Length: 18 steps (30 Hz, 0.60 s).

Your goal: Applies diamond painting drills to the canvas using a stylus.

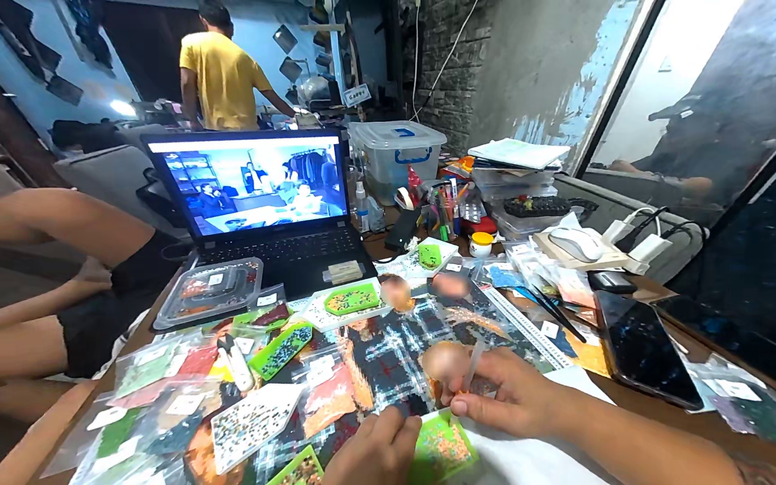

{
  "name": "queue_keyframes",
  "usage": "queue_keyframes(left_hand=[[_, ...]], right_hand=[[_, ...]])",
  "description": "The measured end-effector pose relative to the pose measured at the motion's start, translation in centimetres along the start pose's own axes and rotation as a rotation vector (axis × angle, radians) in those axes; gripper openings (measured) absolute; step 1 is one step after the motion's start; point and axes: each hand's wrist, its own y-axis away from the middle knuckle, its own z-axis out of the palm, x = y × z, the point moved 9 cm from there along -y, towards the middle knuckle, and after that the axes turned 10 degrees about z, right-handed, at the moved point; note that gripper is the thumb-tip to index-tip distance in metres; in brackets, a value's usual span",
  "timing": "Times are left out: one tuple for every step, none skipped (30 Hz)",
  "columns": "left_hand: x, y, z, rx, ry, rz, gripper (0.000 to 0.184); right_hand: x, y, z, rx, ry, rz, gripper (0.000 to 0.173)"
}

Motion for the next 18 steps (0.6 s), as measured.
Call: queue_keyframes(left_hand=[[0.0, 0.0, -0.01, 0.004, 0.001, 0.002, 0.05], [0.0, 0.01, -0.02, 0.009, 0.002, 0.004, 0.05], [0.0, 0.02, -0.03, 0.014, 0.003, 0.006, 0.049], [-0.01, 0.04, -0.02, 0.018, 0.004, 0.009, 0.049], [0.0, 0.04, -0.01, 0.019, 0.002, 0.013, 0.049], [0.02, 0.04, 0.01, 0.015, -0.002, 0.017, 0.049], [0.04, 0.04, 0.0, 0.01, -0.004, 0.017, 0.05], [0.04, 0.04, 0.0, 0.005, -0.004, 0.014, 0.05], [0.05, 0.04, -0.03, 0.006, -0.003, 0.013, 0.05], [0.04, 0.03, -0.04, 0.005, -0.001, 0.011, 0.051], [0.02, 0.04, -0.03, 0.004, 0.001, 0.01, 0.051], [0.0, 0.04, -0.03, 0.003, 0.003, 0.009, 0.05], [0.01, 0.04, -0.05, 0.003, 0.004, 0.01, 0.05], [0.0, 0.05, -0.04, 0.0, 0.006, 0.009, 0.05], [0.0, 0.06, -0.05, -0.001, 0.007, 0.01, 0.05], [0.01, 0.06, -0.05, -0.001, 0.007, 0.012, 0.05], [0.01, 0.07, -0.05, -0.003, 0.009, 0.012, 0.05], [0.0, 0.08, -0.04, -0.003, 0.009, 0.012, 0.05]], right_hand=[[0.01, -0.02, 0.13, -0.006, -0.005, 0.002, 0.024], [0.01, -0.03, 0.28, -0.011, -0.009, 0.0, 0.024], [-0.01, -0.05, 0.43, -0.016, -0.011, -0.003, 0.023], [-0.07, -0.06, 0.56, -0.021, -0.013, -0.008, 0.023], [-0.15, -0.08, 0.66, -0.025, -0.014, -0.015, 0.023], [-0.21, -0.08, 0.75, -0.027, -0.017, -0.021, 0.023], [-0.25, -0.09, 0.81, -0.03, -0.021, -0.026, 0.023], [-0.28, -0.09, 0.86, -0.031, -0.025, -0.03, 0.023], [-0.3, -0.1, 0.88, -0.032, -0.025, -0.032, 0.024], [-0.32, -0.12, 0.89, -0.031, -0.022, -0.035, 0.024], [-0.34, -0.14, 0.9, -0.03, -0.02, -0.037, 0.024], [-0.33, -0.15, 0.92, -0.031, -0.02, -0.037, 0.024], [-0.31, -0.16, 0.95, -0.032, -0.022, -0.036, 0.023], [-0.31, -0.17, 0.98, -0.034, -0.025, -0.036, 0.023], [-0.3, -0.17, 1.01, -0.033, -0.027, -0.036, 0.023], [-0.29, -0.18, 1.04, -0.033, -0.028, -0.036, 0.023], [-0.29, -0.19, 1.09, -0.034, -0.026, -0.036, 0.023], [-0.29, -0.2, 1.13, -0.036, -0.023, -0.037, 0.024]])
